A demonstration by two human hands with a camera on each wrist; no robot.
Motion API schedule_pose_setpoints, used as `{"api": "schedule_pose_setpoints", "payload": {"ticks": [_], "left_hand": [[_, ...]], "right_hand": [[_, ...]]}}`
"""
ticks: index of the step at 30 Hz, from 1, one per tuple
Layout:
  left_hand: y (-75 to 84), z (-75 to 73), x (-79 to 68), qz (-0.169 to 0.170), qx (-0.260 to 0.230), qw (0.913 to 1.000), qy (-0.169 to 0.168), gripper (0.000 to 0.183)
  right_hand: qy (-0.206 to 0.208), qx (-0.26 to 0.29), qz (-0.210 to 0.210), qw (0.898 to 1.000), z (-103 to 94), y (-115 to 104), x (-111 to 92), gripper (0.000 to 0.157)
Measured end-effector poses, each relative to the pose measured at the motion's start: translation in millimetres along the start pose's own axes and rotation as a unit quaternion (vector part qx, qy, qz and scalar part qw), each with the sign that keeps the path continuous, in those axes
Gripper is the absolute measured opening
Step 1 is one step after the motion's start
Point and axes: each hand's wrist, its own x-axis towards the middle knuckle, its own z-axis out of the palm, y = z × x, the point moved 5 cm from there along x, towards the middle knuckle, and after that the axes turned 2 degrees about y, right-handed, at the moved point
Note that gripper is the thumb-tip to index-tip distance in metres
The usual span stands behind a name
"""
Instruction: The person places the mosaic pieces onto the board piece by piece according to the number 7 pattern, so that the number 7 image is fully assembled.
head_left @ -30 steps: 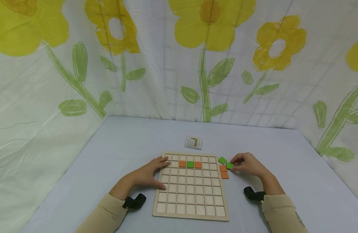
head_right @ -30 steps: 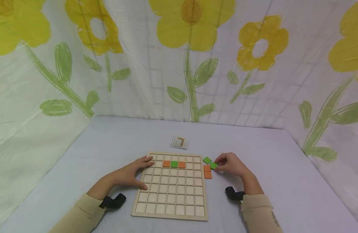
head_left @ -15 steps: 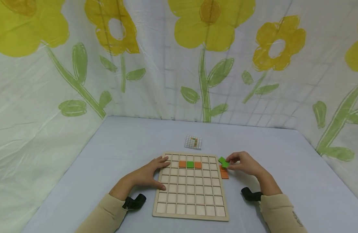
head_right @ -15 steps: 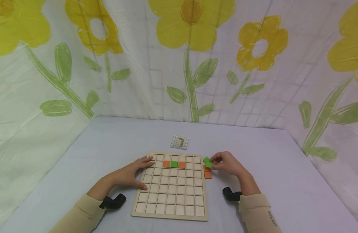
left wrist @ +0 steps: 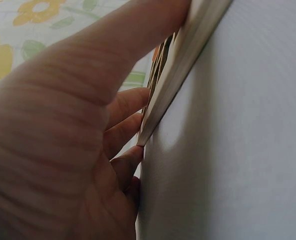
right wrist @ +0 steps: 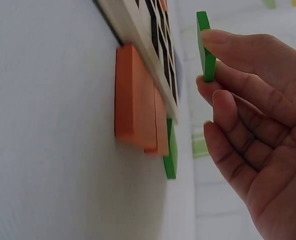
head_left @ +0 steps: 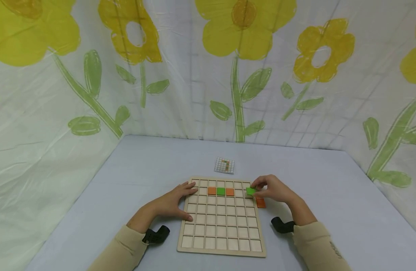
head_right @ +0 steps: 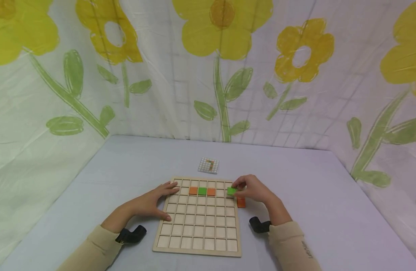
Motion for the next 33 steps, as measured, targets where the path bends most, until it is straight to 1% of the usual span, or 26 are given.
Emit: {"api": "schedule_pose_setpoints", "payload": {"ticks": [7,10,15,21,27,31,33], "left_hand": [[0.3,0.1,0.2,0.002,0.003,1.0000,0.000,0.092],[-0.3,0.3,0.9,0.004,0.005,1.0000,0.001,0.092],[0.3,0.3,1.5,0.009,0.004,0.9999,0.001,0.092],[-0.8,0.8,2.4,0.010,0.004,0.9999,0.001,0.092],[-0.4,1.1,2.3,0.011,0.001,0.9999,0.000,0.092],[-0.6,1.4,2.0,0.009,0.001,1.0000,0.000,0.092],[-1.0,1.3,2.0,0.009,0.003,1.0000,0.000,0.092]], "right_hand": [[-0.010,0.000,0.003,1.000,9.7,-11,8,0.021],[-0.012,0.006,-0.009,1.000,12.8,-16,11,0.021],[-0.016,0.011,-0.011,1.000,18.3,-23,17,0.022],[-0.018,0.022,-0.005,1.000,21.3,-28,22,0.023],[-0.029,0.037,-0.015,0.999,23.0,-34,25,0.022],[-0.036,0.041,-0.012,0.998,23.5,-39,26,0.021],[-0.042,0.053,-0.007,0.998,25.0,-40,27,0.022]]}}
